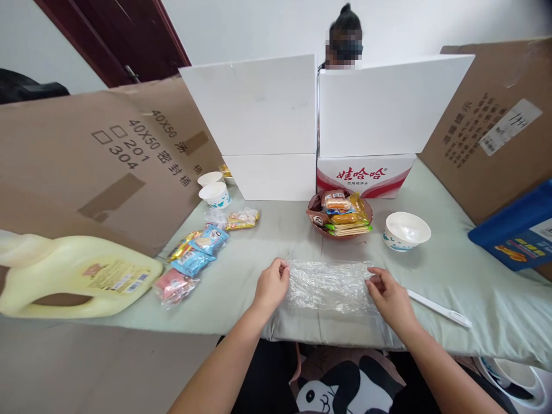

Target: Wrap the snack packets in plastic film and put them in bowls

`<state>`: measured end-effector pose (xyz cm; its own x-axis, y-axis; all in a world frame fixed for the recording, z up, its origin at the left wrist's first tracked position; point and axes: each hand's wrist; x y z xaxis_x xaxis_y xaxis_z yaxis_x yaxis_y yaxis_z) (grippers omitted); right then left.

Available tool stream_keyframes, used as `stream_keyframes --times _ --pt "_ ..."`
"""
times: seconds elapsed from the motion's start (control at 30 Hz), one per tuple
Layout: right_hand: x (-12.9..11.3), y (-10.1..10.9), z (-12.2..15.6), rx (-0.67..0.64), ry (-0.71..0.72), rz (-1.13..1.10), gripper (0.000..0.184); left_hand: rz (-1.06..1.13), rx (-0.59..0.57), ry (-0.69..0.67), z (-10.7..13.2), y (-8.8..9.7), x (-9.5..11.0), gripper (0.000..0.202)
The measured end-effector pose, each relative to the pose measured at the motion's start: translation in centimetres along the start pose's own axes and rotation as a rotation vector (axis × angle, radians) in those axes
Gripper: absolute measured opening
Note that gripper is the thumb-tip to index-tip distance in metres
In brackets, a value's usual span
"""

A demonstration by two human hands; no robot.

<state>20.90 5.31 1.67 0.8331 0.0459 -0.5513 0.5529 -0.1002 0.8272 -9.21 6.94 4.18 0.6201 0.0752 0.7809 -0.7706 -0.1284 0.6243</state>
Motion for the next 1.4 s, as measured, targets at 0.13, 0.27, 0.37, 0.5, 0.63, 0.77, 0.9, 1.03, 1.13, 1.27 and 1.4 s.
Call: stream_keyframes --times 0.13,0.27,0.37,0.5,0.63,0.77,0.9,1.03,1.13,1.27,1.4 --pt "-0.2 -1.6 -1.4 0.027 0.001 0.265 0.040 -0.341 0.019 0.000 -0.8 -1.2 -0.5 0.013" --pt "0.4 -2.9 -0.8 0.145 0.047 0.500 0.039 -0.443 0.017 -0.042 -0.6 -2.1 -1.5 0.019" --pt "0.7 -3.6 -0.6 0.254 0.105 0.624 0.034 -0.515 0.014 -0.034 -0.9 -2.6 -1.9 0.021" --pt "0.9 -4.0 -0.8 0.325 0.199 0.701 0.029 -0.573 0.008 -0.011 -1.5 -2.9 -2.1 0.023" --pt "0.6 -3.7 -0.9 0.301 0.210 0.733 0.028 -0.546 0.087 -0.088 -1.3 -2.6 -1.6 0.022" --pt "0.1 -3.7 -0.8 0.273 0.193 0.725 0.028 -0.408 0.159 -0.422 -0.1 -2.6 0.1 0.025" --pt "0.6 -3.2 -0.9 0.249 0.195 0.742 0.029 -0.305 -0.314 -0.723 0.2 -4.1 1.0 0.026" --pt "0.7 -1.5 -1.0 0.280 0.131 0.805 0.026 -0.379 -0.493 -0.640 -0.2 -5.3 0.6 0.062" --pt "-1.3 -1.1 -1.0 0.299 0.228 0.732 0.027 -0.396 -0.520 -0.607 -0.3 -5.4 0.1 0.064" --pt "-4.5 -3.3 -1.1 0.071 0.516 0.618 0.042 -0.394 -0.496 -0.632 -0.3 -5.5 -0.2 0.066" --pt "-4.2 -5.1 -1.2 -0.125 0.458 0.649 0.067 -0.404 -0.443 -0.609 -0.3 -5.6 -0.7 0.074"
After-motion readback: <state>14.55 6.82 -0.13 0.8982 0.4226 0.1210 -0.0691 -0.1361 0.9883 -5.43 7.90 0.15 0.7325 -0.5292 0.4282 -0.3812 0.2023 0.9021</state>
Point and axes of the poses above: each hand's wrist, its own z-axis away from the middle knuckle, its own y-axis out of the back of the hand, x = y × z, and after that the axes turned 15 degrees about z, right-handed
